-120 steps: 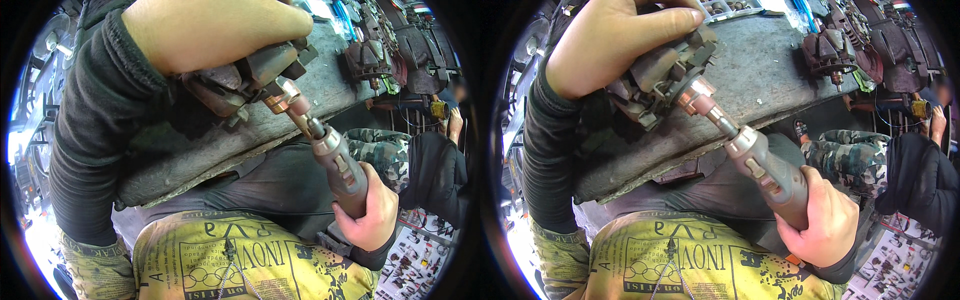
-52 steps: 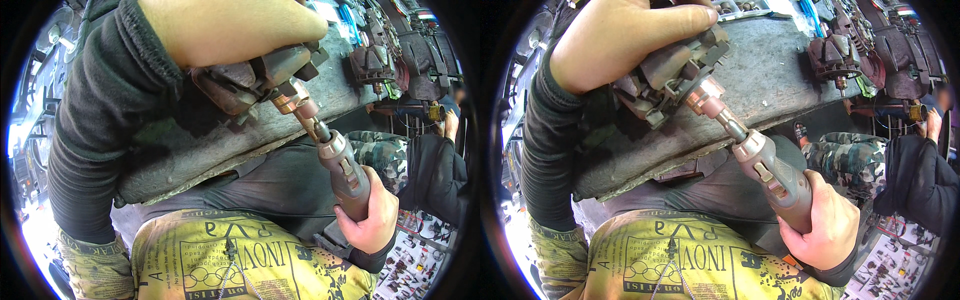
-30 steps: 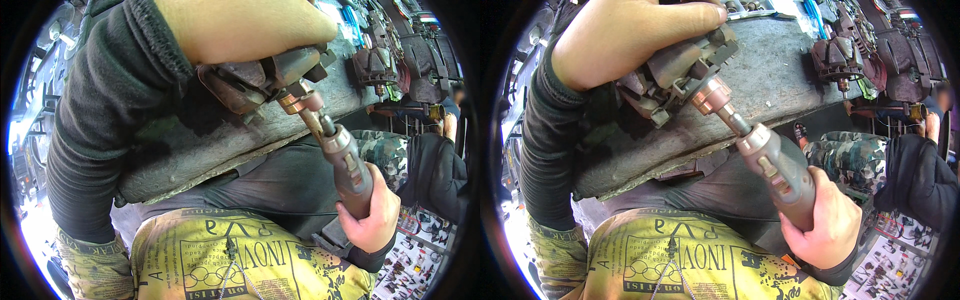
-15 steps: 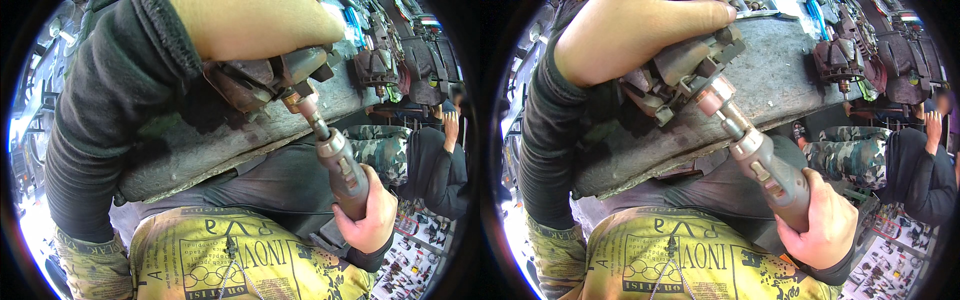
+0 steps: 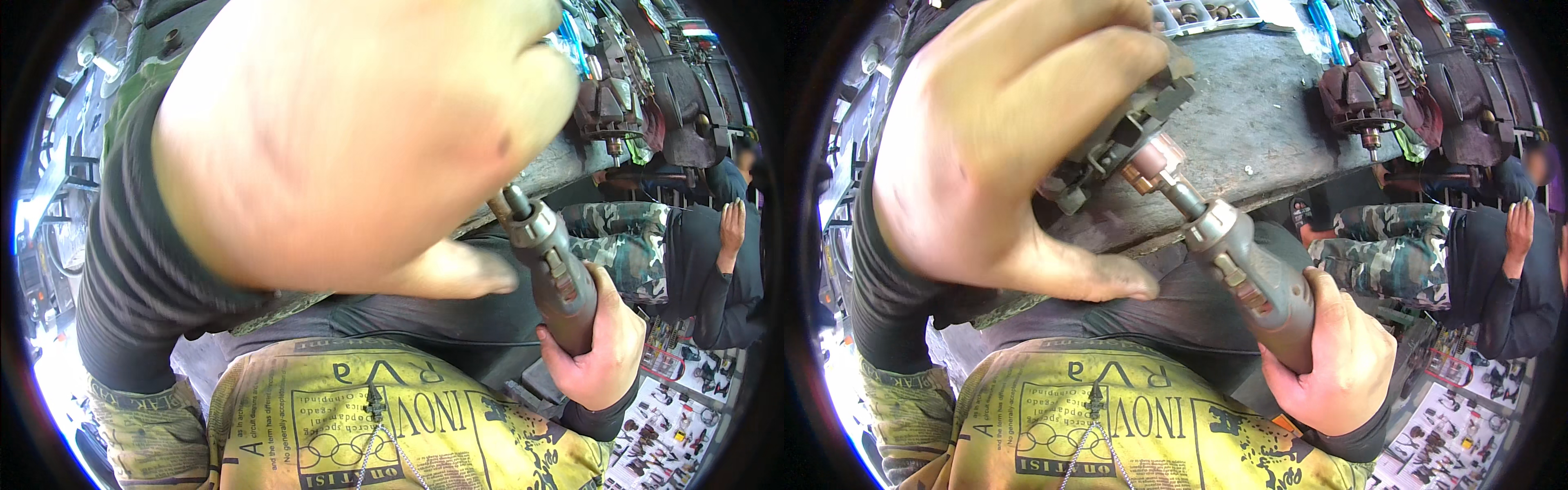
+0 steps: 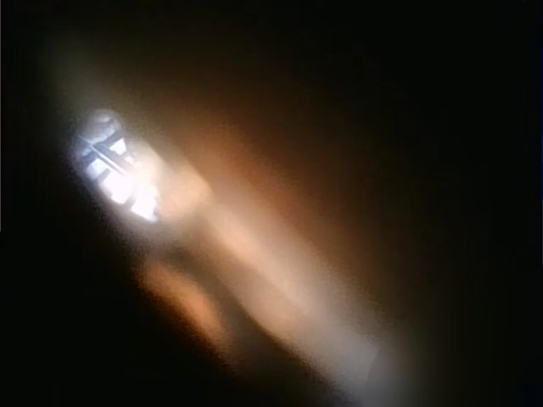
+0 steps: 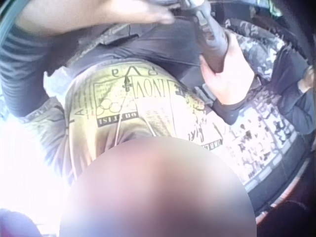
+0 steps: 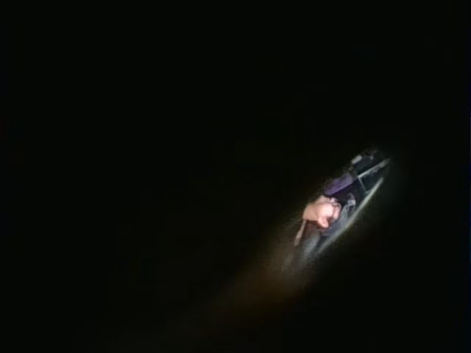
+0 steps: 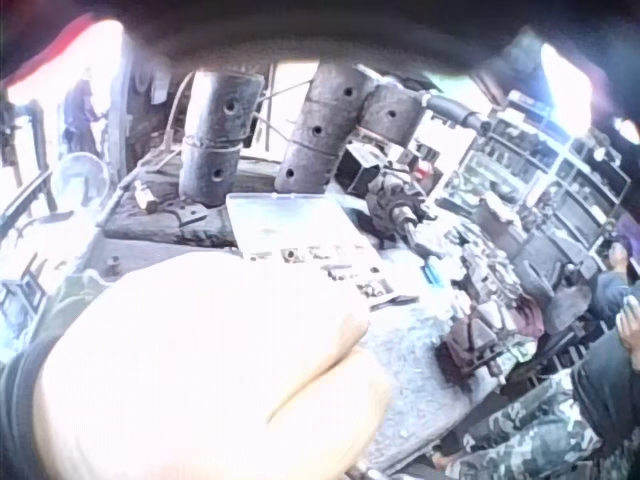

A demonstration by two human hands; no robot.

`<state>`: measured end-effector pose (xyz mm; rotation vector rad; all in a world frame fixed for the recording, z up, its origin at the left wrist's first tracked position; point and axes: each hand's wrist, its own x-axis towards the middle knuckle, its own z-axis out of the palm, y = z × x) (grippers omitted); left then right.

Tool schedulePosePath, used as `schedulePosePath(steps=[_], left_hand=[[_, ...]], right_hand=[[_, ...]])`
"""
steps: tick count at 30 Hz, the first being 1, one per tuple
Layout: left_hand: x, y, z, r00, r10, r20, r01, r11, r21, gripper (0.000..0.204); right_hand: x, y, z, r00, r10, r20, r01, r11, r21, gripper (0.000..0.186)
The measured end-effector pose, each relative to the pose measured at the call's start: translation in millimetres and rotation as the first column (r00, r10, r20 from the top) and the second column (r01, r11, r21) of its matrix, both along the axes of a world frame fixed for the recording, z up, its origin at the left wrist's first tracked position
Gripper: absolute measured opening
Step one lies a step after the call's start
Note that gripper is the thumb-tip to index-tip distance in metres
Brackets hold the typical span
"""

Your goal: The person uses a rotary tool with a grinding attachment to smooth the surface of a small metal part held in a bench vise. They repeatedly reposition the part and adjust the tool angle to grind different areas. Another person works nearby on separate components.

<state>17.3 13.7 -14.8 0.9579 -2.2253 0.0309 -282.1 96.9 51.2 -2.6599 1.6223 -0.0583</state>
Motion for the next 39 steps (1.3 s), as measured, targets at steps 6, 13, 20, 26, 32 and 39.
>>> schedulePosePath(steps=[6,13,20,26,32,39], left_hand=[[-13.5,13.6,-23.3,0.998,0.033,0.046,-0.030,0.998,-0.061,0.026],[-32.3,3.5,-22.1,0.998,0.030,0.049,-0.026,0.997,-0.078,0.024],[-30.0,1.3,-19.8,0.999,0.026,0.046,-0.023,0.997,-0.071,0.022],[-28.4,-3.7,-15.7,0.999,0.026,0.044,-0.024,0.998,-0.059,0.020],[-37.1,-1.3,-29.2,0.998,0.035,0.050,-0.031,0.997,-0.078,0.019],[-38.4,8.3,-33.6,0.997,0.045,0.061,-0.038,0.994,-0.102,0.019]], right_hand=[[-8.2,4.1,-19.8,0.987,0.163,0.007,-0.160,0.978,-0.135,0.075],[-19.5,-6.8,-21.4,0.988,0.156,-0.008,-0.156,0.980,-0.125,0.076],[-14.0,-5.2,-14.5,0.988,0.151,-0.004,-0.151,0.983,-0.103,0.076],[-7.9,-10.4,-3.9,0.994,0.108,-0.027,-0.110,0.991,-0.079,0.076],[-17.6,-13.1,-14.0,0.992,0.122,-0.041,-0.125,0.989,-0.081,0.077],[-22.9,-4.3,-28.5,0.985,0.157,-0.076,-0.166,0.977,-0.133,0.077]])
